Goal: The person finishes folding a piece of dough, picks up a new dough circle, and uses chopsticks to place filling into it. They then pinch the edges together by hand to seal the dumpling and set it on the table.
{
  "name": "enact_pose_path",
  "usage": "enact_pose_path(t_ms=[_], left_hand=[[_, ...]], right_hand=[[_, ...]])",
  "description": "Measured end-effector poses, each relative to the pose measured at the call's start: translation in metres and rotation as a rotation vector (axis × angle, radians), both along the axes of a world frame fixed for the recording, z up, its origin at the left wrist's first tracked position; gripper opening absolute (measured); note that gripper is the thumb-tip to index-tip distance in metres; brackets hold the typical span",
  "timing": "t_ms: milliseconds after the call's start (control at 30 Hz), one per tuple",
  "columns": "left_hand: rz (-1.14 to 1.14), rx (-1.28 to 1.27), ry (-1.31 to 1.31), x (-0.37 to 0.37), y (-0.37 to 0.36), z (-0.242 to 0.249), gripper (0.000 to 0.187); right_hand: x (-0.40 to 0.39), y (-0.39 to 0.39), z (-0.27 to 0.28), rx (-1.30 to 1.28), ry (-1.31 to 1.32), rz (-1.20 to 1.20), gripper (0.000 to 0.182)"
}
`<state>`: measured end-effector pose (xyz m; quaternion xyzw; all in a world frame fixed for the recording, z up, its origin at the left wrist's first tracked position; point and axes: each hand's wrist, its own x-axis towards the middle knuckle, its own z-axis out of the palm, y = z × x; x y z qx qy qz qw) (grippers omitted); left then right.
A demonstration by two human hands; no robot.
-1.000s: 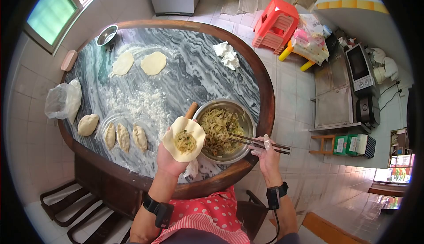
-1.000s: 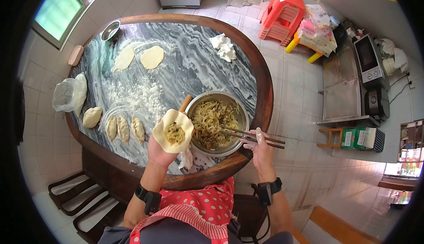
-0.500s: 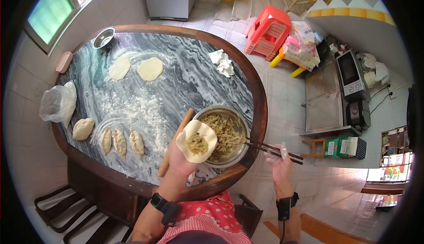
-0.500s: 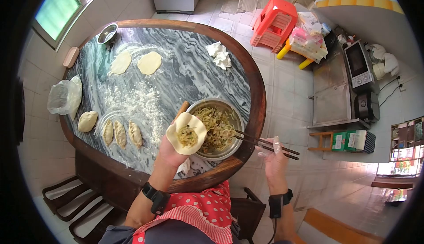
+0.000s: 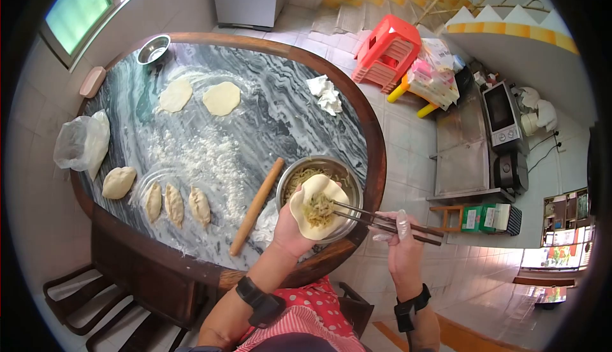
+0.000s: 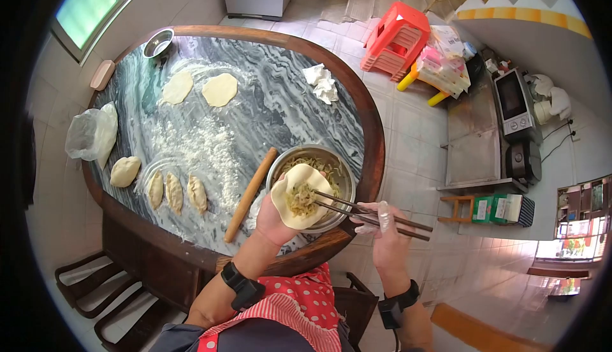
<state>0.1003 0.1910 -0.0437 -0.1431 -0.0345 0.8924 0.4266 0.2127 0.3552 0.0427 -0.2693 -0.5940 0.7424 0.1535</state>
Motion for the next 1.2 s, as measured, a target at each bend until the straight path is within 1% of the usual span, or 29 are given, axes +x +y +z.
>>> enact_pose_path(t_ms=[33, 67, 100, 167, 200, 233, 300, 333, 400, 433, 500, 567, 700, 767, 833, 900, 1000, 1100, 1133, 1200], left_hand=[[0.005, -0.022, 0.018, 0.0, -0.001, 0.001, 0.046], [0.022, -0.004, 0.001, 0.0, -0.004, -0.006, 0.045], [0.023, -0.004, 0.001, 0.001, -0.005, -0.01, 0.045], [0.023, -0.024, -0.025, 0.001, -0.005, -0.013, 0.044], [0.023, -0.022, -0.026, 0.001, -0.007, -0.013, 0.044], [0.027, 0.006, -0.031, 0.0, -0.009, -0.013, 0.044], [0.04, 0.033, -0.036, -0.002, -0.011, -0.013, 0.044], [0.047, 0.039, -0.034, -0.002, -0.013, -0.013, 0.044], [0.057, 0.045, -0.033, -0.004, -0.015, -0.012, 0.044], [0.054, 0.038, -0.038, -0.005, -0.016, -0.01, 0.045], [0.051, 0.031, -0.043, -0.005, -0.016, -0.01, 0.045], [0.03, 0.096, 0.01, -0.004, -0.015, -0.013, 0.046], [0.015, 0.092, 0.008, -0.002, -0.017, -0.014, 0.048], [0.021, -0.071, -0.005, -0.003, -0.016, -0.006, 0.049], [0.028, -0.03, 0.015, -0.005, -0.019, -0.003, 0.05], [0.037, 0.012, 0.034, -0.008, -0.022, -0.003, 0.051], [0.034, 0.018, 0.043, -0.011, -0.023, -0.004, 0.051], [0.039, -0.006, 0.01, -0.013, -0.022, -0.002, 0.051], [0.048, -0.01, -0.006, -0.014, -0.022, -0.002, 0.05], [0.058, -0.02, -0.026, -0.016, -0.025, -0.003, 0.049]], right_hand=[[-0.001, -0.006, 0.0, 0.108, -0.014, 0.028, 0.031], [-0.002, -0.013, 0.007, 0.194, -0.004, 0.064, 0.024], [-0.002, -0.015, 0.015, 0.194, -0.004, 0.066, 0.024], [-0.004, -0.015, 0.026, 0.469, 0.094, 0.221, 0.019], [-0.002, -0.012, 0.026, 0.513, 0.108, 0.226, 0.016], [-0.002, -0.009, 0.03, 0.516, 0.108, 0.228, 0.016], [-0.002, -0.008, 0.039, 0.627, 0.103, 0.258, 0.016], [-0.001, -0.009, 0.04, 0.626, 0.105, 0.265, 0.016], [0.001, -0.011, 0.04, 0.513, 0.084, 0.226, 0.014], [-0.001, -0.014, 0.04, 0.514, 0.085, 0.23, 0.014], [-0.005, -0.022, 0.039, 0.416, 0.089, 0.234, 0.015], [-0.011, -0.027, 0.033, 0.396, 0.104, 0.235, 0.015], [-0.018, -0.027, 0.023, 0.398, 0.111, 0.235, 0.016], [-0.019, -0.028, 0.025, 0.381, 0.123, 0.231, 0.016], [-0.018, -0.028, 0.028, 0.364, 0.135, 0.229, 0.017], [-0.015, -0.023, 0.034, 0.463, 0.147, 0.265, 0.016], [-0.017, -0.021, 0.039, 0.523, 0.184, 0.236, 0.014], [-0.021, -0.026, 0.037, 0.505, 0.134, 0.269, 0.013], [-0.02, -0.022, 0.034, 0.632, 0.154, 0.315, 0.013], [-0.018, -0.02, 0.034, 0.629, 0.156, 0.303, 0.012]])
